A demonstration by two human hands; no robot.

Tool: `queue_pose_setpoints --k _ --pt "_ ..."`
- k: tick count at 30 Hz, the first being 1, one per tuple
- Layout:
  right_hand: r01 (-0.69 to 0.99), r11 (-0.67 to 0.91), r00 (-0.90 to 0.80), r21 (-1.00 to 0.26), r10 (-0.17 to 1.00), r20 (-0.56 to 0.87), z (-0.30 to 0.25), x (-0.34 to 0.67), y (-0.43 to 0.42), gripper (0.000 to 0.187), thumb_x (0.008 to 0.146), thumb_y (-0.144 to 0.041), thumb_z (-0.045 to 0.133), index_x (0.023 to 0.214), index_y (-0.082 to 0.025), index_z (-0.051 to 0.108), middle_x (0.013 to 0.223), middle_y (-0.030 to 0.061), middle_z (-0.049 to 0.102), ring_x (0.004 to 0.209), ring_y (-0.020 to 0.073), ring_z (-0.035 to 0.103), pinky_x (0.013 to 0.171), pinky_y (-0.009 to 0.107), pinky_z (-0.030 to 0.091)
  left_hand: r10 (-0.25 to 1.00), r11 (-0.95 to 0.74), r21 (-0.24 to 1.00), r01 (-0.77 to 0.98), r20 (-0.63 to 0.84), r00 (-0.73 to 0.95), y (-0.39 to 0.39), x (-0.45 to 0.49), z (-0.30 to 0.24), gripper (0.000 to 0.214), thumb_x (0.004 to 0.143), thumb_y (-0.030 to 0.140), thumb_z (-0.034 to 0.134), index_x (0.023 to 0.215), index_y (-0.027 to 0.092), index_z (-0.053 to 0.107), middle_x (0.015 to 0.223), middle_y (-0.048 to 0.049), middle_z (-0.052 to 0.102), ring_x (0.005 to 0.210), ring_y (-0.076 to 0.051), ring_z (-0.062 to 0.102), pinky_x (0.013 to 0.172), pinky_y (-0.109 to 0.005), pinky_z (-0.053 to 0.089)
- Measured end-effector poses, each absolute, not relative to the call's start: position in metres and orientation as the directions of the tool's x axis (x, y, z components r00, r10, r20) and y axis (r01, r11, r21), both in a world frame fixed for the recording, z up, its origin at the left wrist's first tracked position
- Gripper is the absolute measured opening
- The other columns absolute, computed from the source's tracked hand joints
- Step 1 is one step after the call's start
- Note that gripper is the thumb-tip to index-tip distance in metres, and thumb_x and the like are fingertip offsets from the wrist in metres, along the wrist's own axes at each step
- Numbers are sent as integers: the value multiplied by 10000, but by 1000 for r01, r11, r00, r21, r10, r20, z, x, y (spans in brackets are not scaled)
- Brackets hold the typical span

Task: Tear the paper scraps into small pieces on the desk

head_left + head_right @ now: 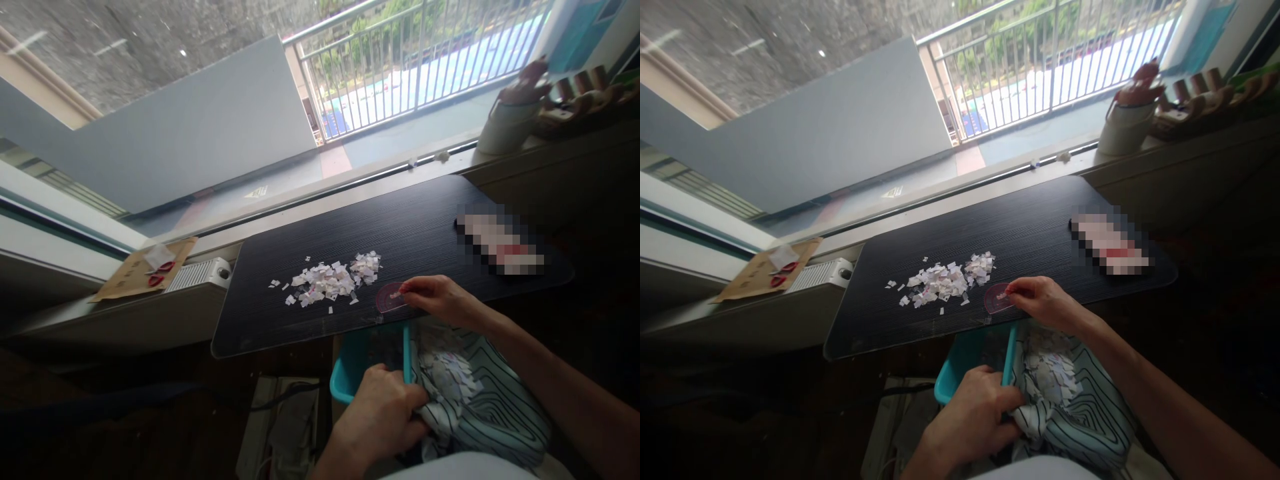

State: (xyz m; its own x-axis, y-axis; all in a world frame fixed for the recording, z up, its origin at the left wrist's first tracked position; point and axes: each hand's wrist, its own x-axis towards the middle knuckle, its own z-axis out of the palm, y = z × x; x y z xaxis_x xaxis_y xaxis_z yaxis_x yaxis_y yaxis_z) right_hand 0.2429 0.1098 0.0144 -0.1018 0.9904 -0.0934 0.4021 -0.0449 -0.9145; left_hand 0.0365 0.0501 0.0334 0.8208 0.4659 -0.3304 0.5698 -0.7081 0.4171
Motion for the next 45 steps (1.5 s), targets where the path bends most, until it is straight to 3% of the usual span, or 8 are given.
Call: queue_pose_setpoints --k 4,9,15,20,32,45 --pt "411 -23 -165 -911 981 -100 19 242 108 245 765 -355 545 846 -182 698 731 13 685 662 143 595 571 221 443 476 -711 420 564 -302 826 48 34 32 146 760 348 607 767 203 620 679 -3 608 679 -170 568 729 -270 378" --pt "450 9 -119 -893 992 -50 19 245 109 255 754 -354 550 863 -180 701 753 18 689 664 144 598 590 226 449 479 -723 396 567 -303 824 46 33 31 170 781 370 584 767 205 621 693 -8 616 696 -178 575 700 -274 368" --pt "391 -3 -202 -920 975 -89 15 242 109 254 761 -357 539 824 -164 692 718 20 679 642 140 589 561 222 447 496 -731 396 556 -252 831 46 33 28 143 757 350 613 732 210 598 667 14 604 681 -167 569 674 -260 354" --pt "381 -18 -117 -925 991 -68 14 244 112 254 752 -346 559 872 -163 688 732 24 682 665 145 601 606 231 460 498 -729 415 545 -225 838 45 32 26 138 750 345 620 729 210 594 659 18 597 673 -160 559 676 -255 347" --pt "385 9 -166 -923 984 -59 13 238 113 235 757 -321 553 855 -159 694 737 22 684 674 142 604 614 221 459 506 -731 416 541 -201 839 45 33 24 143 753 340 616 713 210 572 645 30 584 658 -150 549 657 -251 334" --pt "538 111 -208 -836 978 -3 17 240 114 198 790 -310 533 849 -208 692 774 -5 703 701 137 625 642 205 452 506 -734 405 545 -210 837 45 32 23 154 741 357 640 728 217 578 654 29 596 664 -160 562 653 -256 341"
